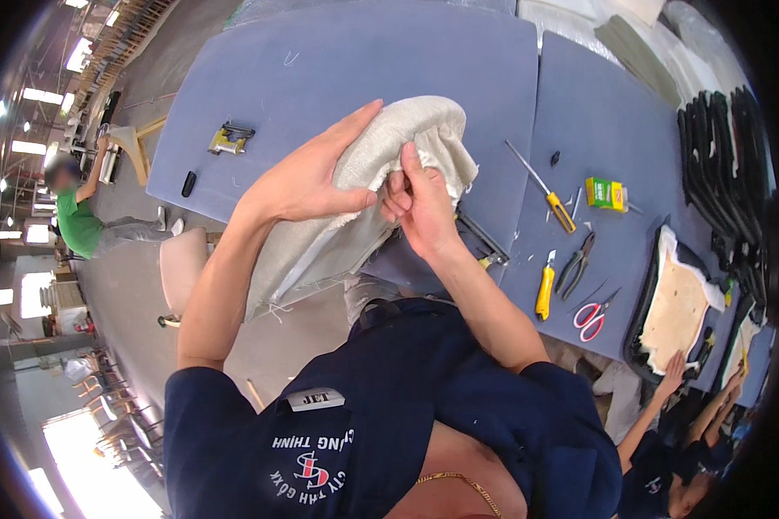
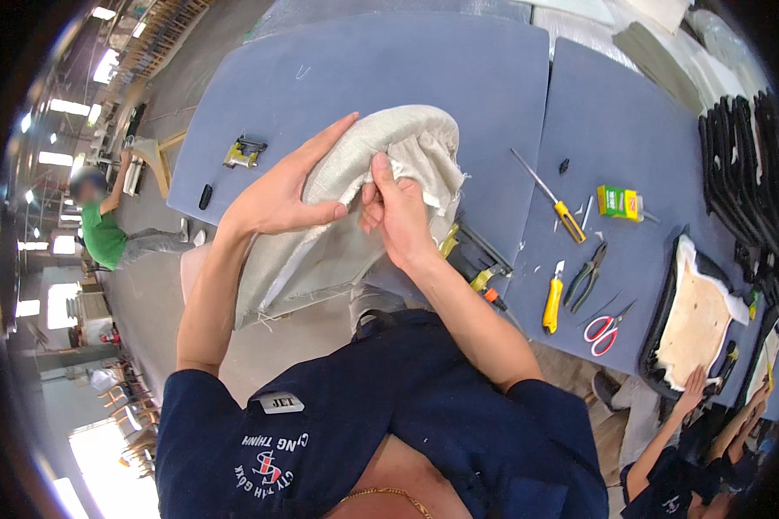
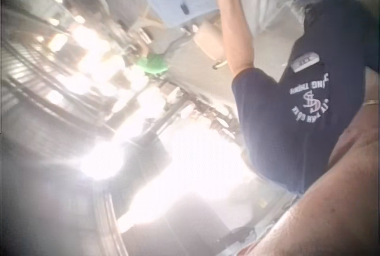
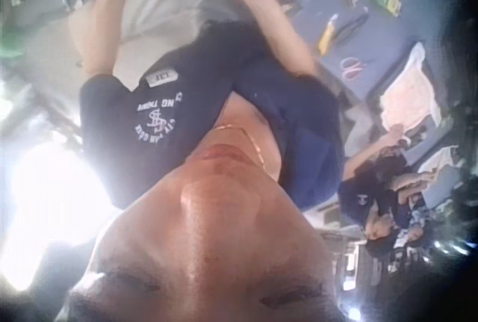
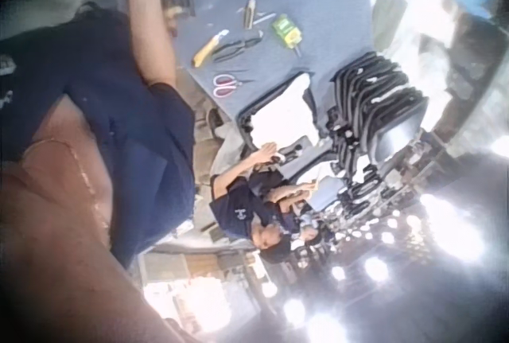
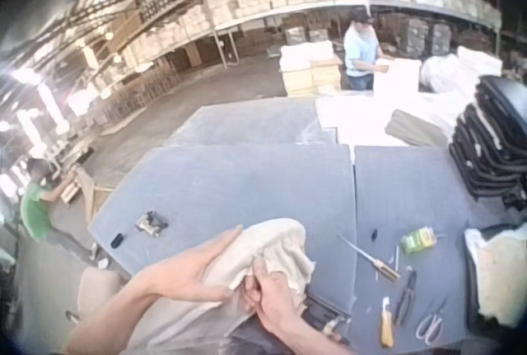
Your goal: The person staples a white fabric cover onto a curved chair seat using a yellow pneumatic staple gun. They repeatedly pull the fabric taut, staple along the edges, and rotate the seat to work around the perimeter. The finished seat is then placed onto a chair frame.
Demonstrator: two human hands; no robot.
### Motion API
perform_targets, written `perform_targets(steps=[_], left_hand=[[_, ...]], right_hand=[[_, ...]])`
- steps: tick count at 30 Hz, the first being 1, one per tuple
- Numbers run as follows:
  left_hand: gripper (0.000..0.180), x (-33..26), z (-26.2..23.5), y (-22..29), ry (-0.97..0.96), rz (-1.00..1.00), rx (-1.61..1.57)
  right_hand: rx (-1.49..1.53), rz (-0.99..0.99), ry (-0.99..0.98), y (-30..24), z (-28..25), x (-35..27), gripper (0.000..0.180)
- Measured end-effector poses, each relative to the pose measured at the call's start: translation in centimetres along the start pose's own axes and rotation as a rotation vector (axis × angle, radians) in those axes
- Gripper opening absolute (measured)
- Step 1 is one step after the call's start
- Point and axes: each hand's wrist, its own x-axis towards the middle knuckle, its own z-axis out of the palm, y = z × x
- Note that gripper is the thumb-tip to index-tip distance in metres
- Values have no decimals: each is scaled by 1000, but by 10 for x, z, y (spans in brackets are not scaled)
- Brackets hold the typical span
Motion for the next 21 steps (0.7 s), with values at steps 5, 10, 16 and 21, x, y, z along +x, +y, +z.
perform_targets(steps=[5, 10, 16, 21], left_hand=[[104, 5, -6, 2, -44, 36, -6], [104, 14, -6, -10, -93, 140, -16], [82, 55, -33, -26, -145, -118, -87], [79, 155, -46, -57, -333, -592, -313]], right_hand=[[-376, -237, 111, -7, -10, 3, 60], [-225, -140, -11, 11, -11, 5, 61], [-384, -231, 17, 9, -10, 47, 61], [-548, -189, 33, 20, -5, 94, 62]])
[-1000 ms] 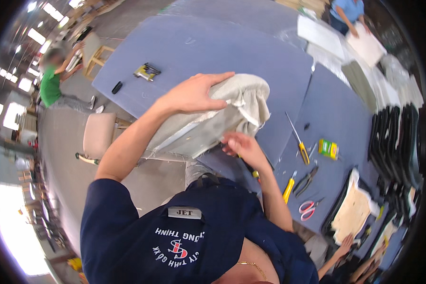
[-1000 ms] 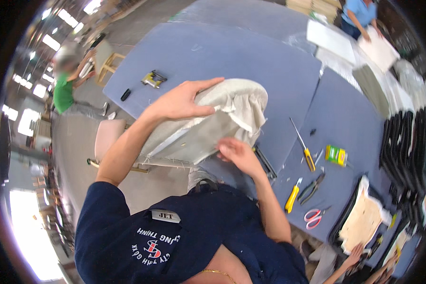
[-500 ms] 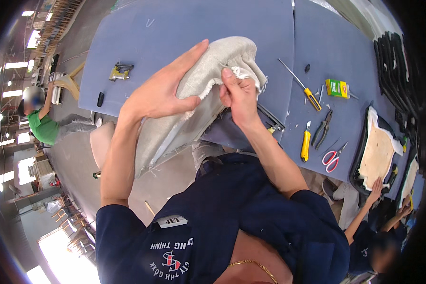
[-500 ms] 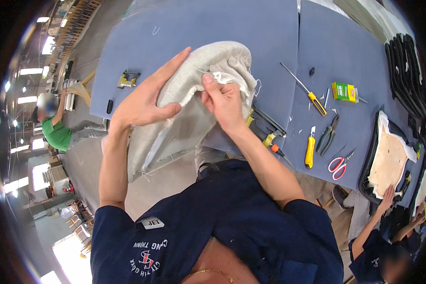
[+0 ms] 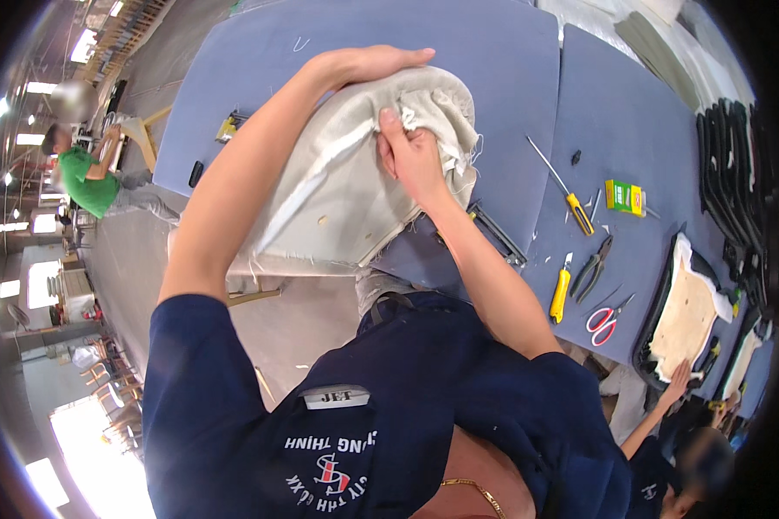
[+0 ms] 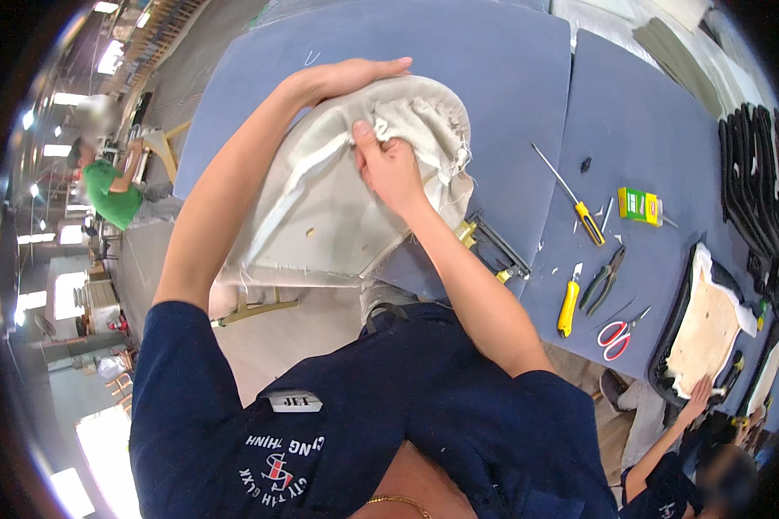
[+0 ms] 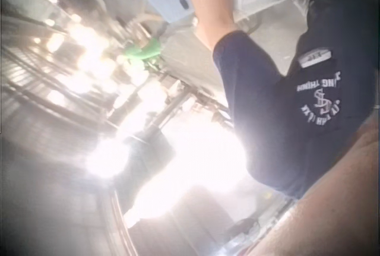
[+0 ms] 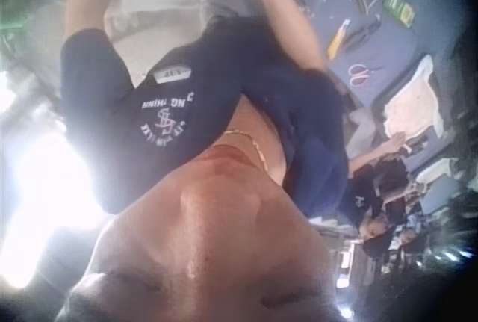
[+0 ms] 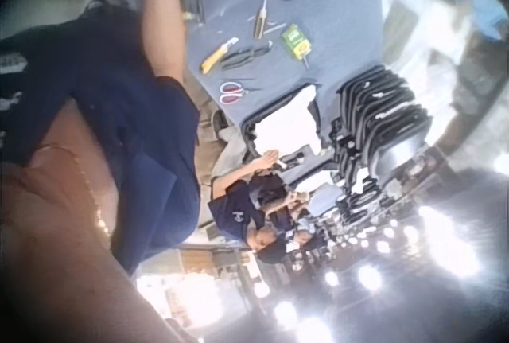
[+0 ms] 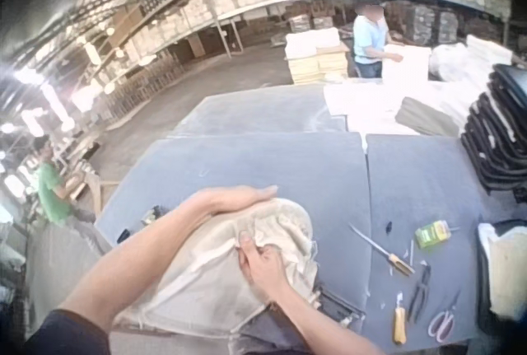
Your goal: The person staples a white fabric cover onto a curved chair seat using a yellow pneumatic staple gun. They repeatedly pull the fabric taut, staple along the edges, and rotate the seat to work around the perimeter. The finished seat is then placed onto a chair frame.
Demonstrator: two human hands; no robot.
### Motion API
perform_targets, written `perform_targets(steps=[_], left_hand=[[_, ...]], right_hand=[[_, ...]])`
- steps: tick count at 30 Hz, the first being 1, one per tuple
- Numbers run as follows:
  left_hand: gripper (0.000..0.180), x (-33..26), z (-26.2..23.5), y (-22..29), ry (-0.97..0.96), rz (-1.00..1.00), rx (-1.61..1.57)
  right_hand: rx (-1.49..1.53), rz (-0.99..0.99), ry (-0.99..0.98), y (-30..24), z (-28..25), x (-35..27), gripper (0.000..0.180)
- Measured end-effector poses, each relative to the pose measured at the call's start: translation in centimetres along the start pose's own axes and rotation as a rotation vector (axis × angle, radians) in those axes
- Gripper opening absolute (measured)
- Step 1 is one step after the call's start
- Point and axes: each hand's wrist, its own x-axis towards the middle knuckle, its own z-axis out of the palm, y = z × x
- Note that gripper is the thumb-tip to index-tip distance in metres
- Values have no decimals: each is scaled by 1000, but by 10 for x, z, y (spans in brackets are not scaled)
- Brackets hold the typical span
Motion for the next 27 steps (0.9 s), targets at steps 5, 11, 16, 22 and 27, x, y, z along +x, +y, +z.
perform_targets(steps=[5, 11, 16, 22, 27], left_hand=[[90, 22, -12, -14, 200, 170, 361], [87, -24, 25, -15, 536, 7, 511], [73, -49, 15, -52, 543, 193, 166], [78, -75, 27, -42, 149, -100, -311], [106, -69, 31, -49, 189, 174, 26]], right_hand=[[75, 2, -21, -6, 1, 29, 61], [108, 43, -72, 8, 7, 36, 57], [58, 23, -84, -8, 8, 13, 58], [75, -42, -70, -1, 2, -27, 62], [119, 16, -181, 0, -8, -33, 62]])
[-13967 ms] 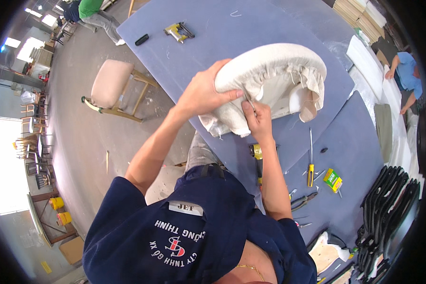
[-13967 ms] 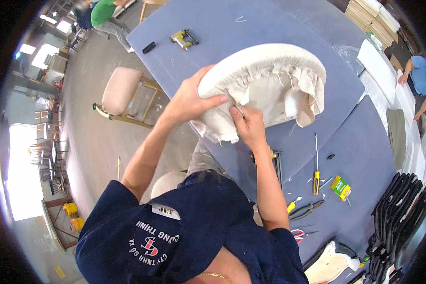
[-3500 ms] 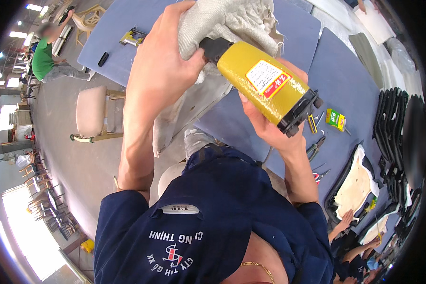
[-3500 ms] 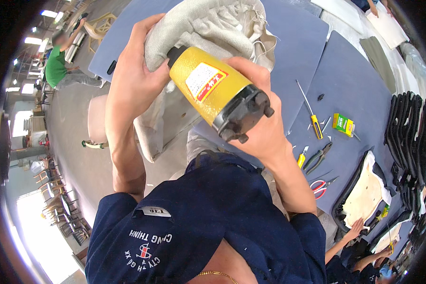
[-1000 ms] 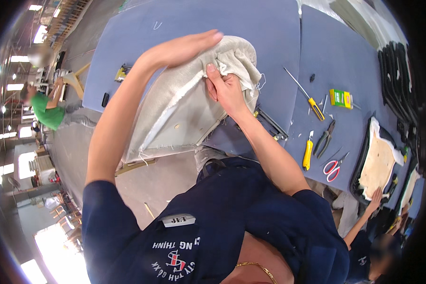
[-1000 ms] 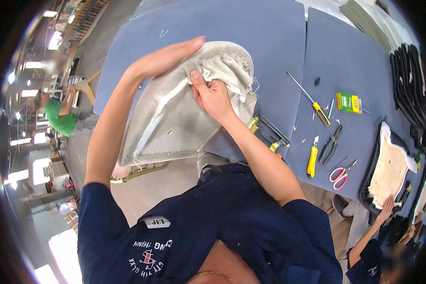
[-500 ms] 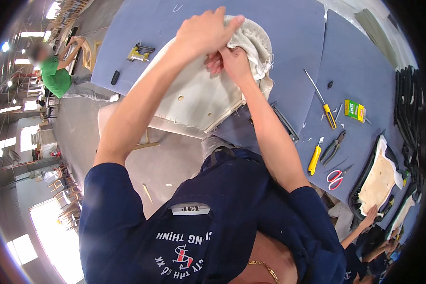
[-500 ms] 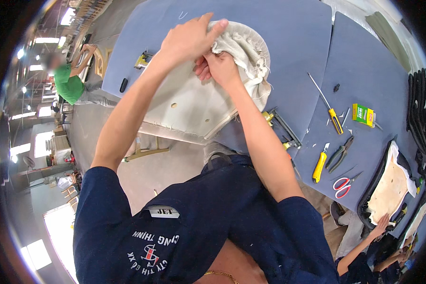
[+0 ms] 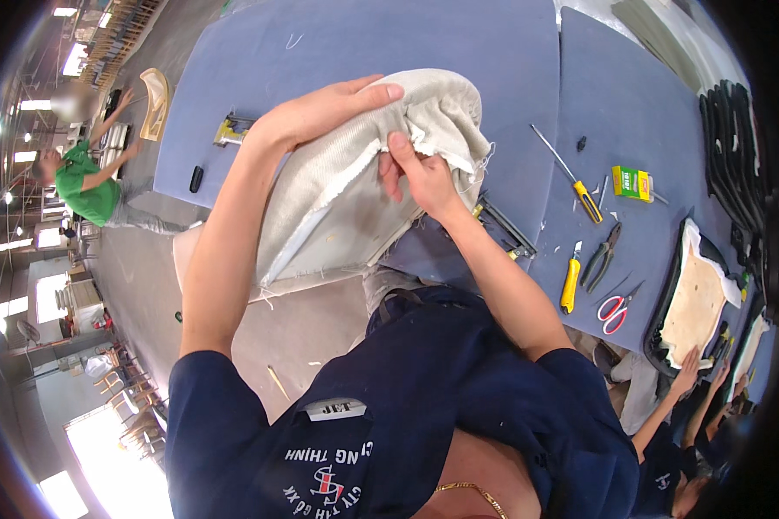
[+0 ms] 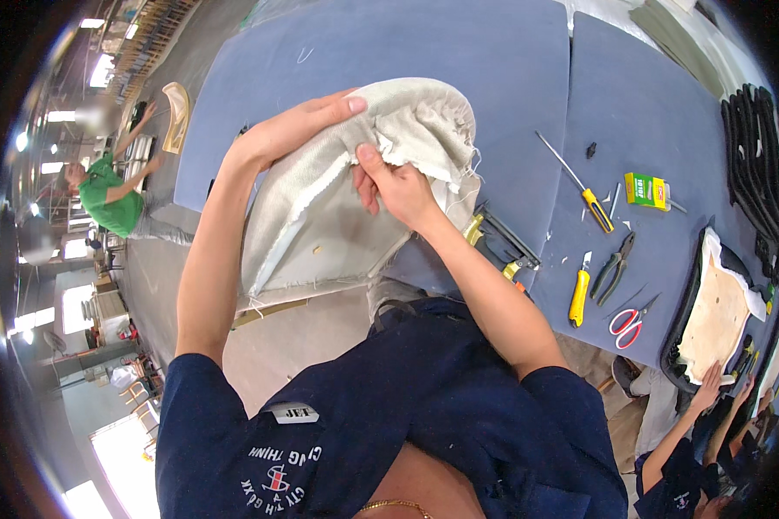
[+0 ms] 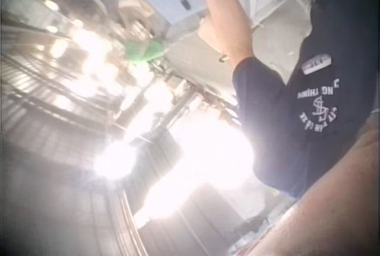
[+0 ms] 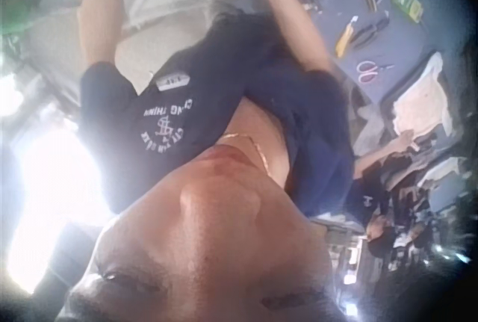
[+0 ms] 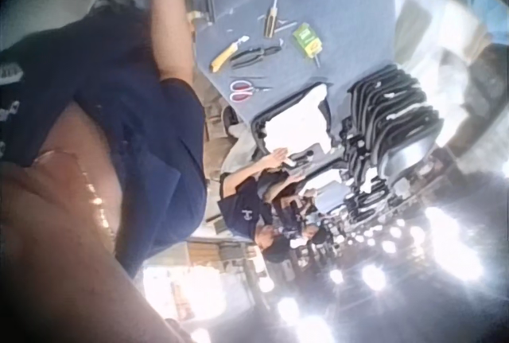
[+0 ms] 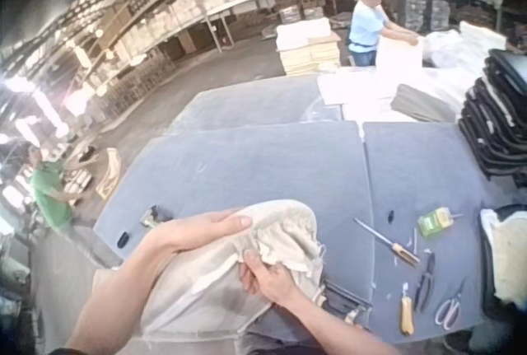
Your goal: The person staples a white fabric cover onto a curved chair seat using a yellow pneumatic staple gun. They repeatedly pull the fabric taut, staple along the edges, and rotate the seat to work around the perimeter. The finished seat is then placed onto a chair frame.
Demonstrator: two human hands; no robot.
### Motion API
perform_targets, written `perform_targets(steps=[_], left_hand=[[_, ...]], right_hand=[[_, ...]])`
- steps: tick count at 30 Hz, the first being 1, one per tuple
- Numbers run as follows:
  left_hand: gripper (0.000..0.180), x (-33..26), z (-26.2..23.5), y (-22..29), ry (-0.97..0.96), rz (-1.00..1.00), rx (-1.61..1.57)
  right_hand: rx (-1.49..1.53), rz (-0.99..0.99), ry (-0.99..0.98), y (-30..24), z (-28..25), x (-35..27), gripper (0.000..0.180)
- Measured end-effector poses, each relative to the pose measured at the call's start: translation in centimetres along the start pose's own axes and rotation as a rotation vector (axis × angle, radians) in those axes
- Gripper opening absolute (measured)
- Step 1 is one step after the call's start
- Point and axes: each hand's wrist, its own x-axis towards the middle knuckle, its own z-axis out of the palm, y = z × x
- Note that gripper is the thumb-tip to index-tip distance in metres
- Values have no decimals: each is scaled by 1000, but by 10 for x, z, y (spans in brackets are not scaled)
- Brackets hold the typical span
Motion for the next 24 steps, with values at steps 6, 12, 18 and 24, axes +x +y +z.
perform_targets(steps=[6, 12, 18, 24], left_hand=[[111, -8, 13, 15, 138, 46, 254], [86, -2, 20, 21, 180, 48, 501], [72, -3, 30, 37, 200, 60, 579], [64, -7, 35, 27, 231, 263, 614]], right_hand=[[-670, 152, -90, 44, -56, -50, 35], [-1498, 33, 244, 93, -100, -167, 45], [-1422, 192, 172, 112, -129, -171, 67], [-823, 43, 385, 2, -115, -164, 63]])
